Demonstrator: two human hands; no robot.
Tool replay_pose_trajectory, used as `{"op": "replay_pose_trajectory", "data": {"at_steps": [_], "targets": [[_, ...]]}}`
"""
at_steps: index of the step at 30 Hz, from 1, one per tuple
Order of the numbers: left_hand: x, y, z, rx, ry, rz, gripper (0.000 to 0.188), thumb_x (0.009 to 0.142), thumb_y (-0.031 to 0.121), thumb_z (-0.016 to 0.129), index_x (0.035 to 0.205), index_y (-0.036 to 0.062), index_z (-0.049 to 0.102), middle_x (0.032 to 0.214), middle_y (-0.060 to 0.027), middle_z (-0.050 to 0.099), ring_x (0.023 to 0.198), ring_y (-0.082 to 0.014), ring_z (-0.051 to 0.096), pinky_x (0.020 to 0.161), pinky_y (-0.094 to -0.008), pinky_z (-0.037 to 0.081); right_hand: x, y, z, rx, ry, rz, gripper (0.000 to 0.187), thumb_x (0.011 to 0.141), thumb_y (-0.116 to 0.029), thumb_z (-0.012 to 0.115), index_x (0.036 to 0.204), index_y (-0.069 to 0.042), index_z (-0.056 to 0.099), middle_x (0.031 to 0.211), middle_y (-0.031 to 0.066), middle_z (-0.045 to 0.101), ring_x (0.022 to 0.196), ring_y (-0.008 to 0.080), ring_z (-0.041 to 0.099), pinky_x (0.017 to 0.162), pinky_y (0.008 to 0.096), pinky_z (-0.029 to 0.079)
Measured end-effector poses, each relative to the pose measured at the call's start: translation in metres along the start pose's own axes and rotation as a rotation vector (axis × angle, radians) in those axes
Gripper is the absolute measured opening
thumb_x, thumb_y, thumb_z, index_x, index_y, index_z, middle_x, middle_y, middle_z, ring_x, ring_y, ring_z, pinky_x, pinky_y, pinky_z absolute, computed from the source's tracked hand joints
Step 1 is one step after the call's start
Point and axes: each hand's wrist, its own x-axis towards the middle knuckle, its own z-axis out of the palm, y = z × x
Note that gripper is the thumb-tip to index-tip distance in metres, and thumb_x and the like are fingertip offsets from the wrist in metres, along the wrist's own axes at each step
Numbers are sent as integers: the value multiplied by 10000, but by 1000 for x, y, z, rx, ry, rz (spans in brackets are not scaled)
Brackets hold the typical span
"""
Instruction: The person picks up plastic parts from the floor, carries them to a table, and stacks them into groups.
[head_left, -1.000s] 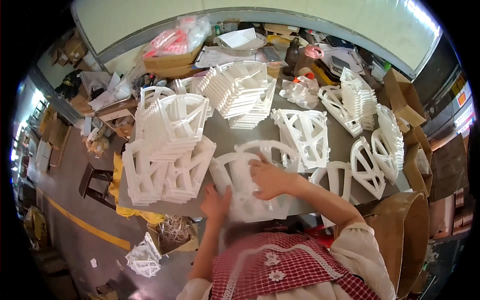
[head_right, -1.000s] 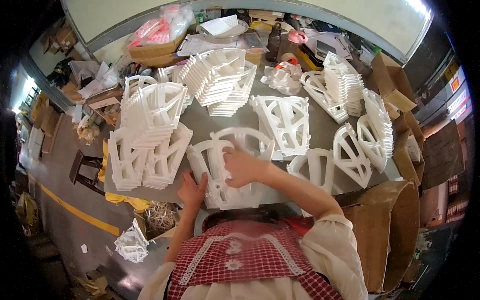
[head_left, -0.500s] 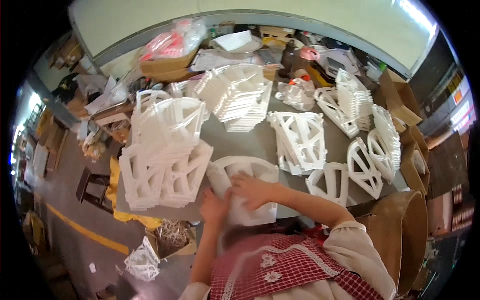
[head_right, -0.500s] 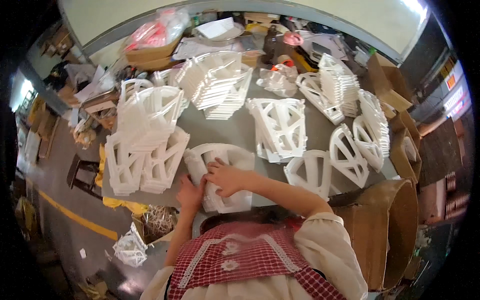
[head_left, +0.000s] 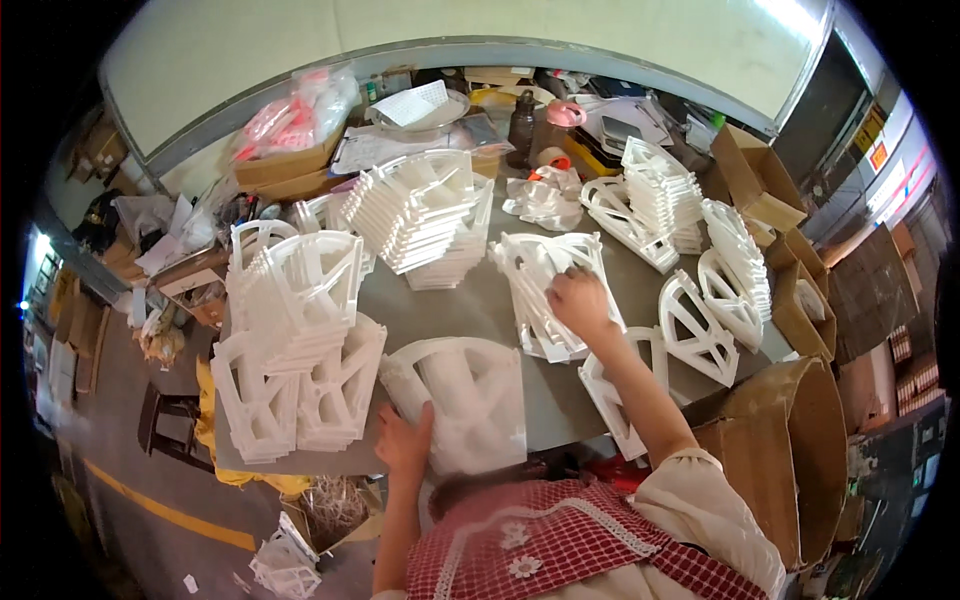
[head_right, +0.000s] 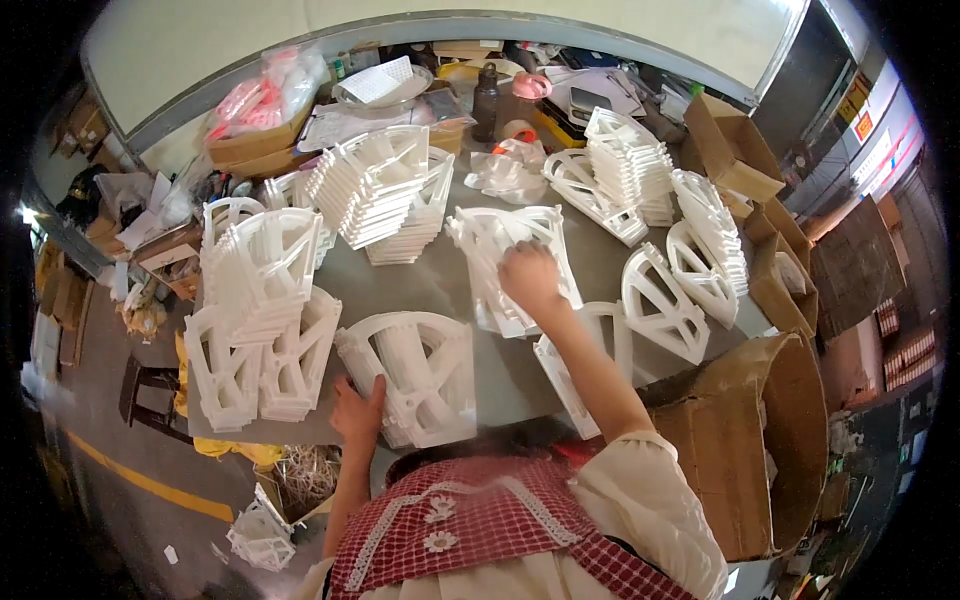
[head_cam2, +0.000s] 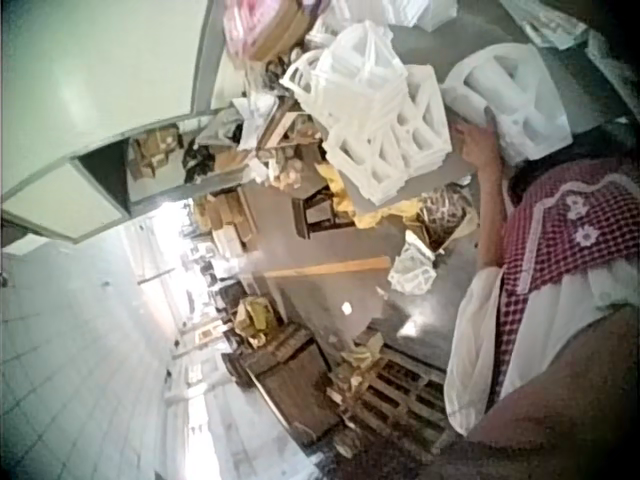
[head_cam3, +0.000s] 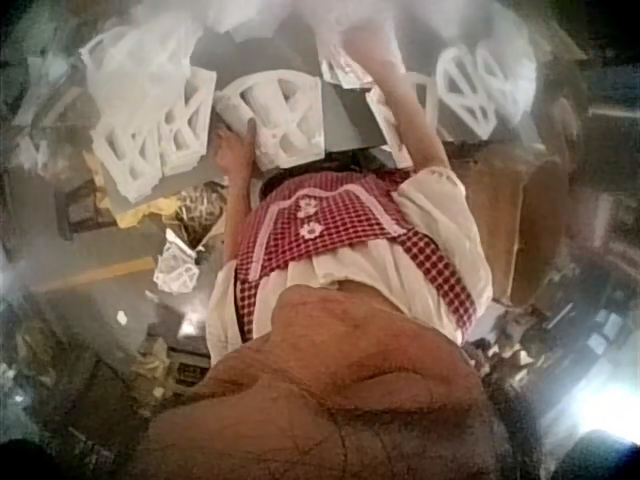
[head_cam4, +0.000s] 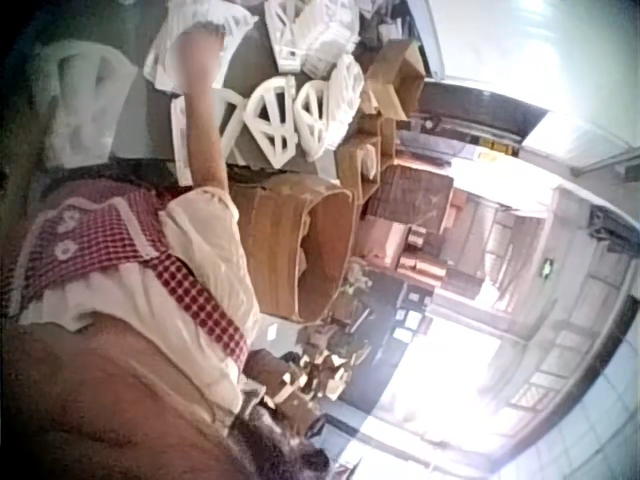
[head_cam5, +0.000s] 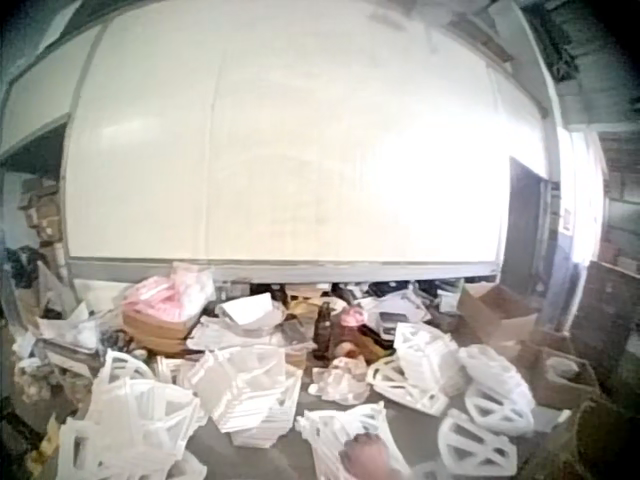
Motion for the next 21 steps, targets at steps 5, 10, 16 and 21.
{"op": "replay_pose_trajectory", "data": {"at_steps": [5,10,16,21], "targets": [[1,-4,4,-17,-24,-29,736,795,614,628,1209,29,460,1144,-184,573,1030,-405,593,846,-522,462,10,17,-78,64,435,145,92,854,-132,611,788,-71,629,739,131,609,674,363,594,593,453,486],[1,-1,6,-9,17,26,723,796,610,628,1187,21,479,1134,-196,575,1012,-416,593,831,-519,459,2,72,-36,420,290,438,199,874,-198,593,833,-16,663,761,228,619,751,433,599,645,476,475],[-3,6,1,19,42,25,733,808,606,626,1220,22,467,1138,-210,593,997,-421,604,825,-512,475,-23,93,52,246,63,678,225,830,-243,589,823,-45,697,772,193,658,786,401,636,700,474,507],[-3,-4,11,26,86,33,720,813,606,624,1213,28,467,1119,-205,598,1009,-418,599,828,-512,471,-34,88,51,-20,161,492,141,797,-187,618,805,-64,688,922,181,651,995,397,587,820,461,490]]}}
